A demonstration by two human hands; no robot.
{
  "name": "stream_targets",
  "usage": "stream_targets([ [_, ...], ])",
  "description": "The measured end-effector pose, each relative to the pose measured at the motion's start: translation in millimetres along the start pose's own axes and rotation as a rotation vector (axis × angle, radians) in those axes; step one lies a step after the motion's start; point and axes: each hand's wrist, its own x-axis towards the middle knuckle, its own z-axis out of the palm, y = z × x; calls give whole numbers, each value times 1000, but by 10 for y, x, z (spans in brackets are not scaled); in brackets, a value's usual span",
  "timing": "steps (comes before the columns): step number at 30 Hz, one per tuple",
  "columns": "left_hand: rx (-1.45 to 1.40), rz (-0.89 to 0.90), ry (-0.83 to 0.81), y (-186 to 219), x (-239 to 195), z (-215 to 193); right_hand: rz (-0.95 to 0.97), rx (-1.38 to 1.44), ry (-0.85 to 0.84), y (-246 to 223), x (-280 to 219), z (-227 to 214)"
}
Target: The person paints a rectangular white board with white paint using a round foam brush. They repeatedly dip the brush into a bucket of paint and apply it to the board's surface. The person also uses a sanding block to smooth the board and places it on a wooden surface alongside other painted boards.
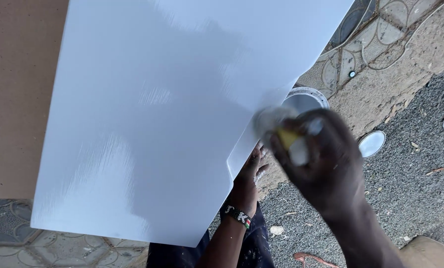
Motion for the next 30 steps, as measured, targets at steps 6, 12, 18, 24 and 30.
stream_targets([
  [6, -306, -213, 93, 252, 11, 106, 327, 86, 305, 411, -30, -127],
  [12, -299, -223, 158, 206, 35, 175, 456, 282, 314, 116, -96, -19],
  [18, -235, -200, 150, 119, 48, 233, 205, 194, 5, -139, -95, 17],
  [24, -164, -280, 192, 49, 21, 235, -139, 153, -144, -267, -296, 48],
  [30, -177, -282, 157, 39, 65, 284, 288, 155, 211, 163, -25, -6],
])
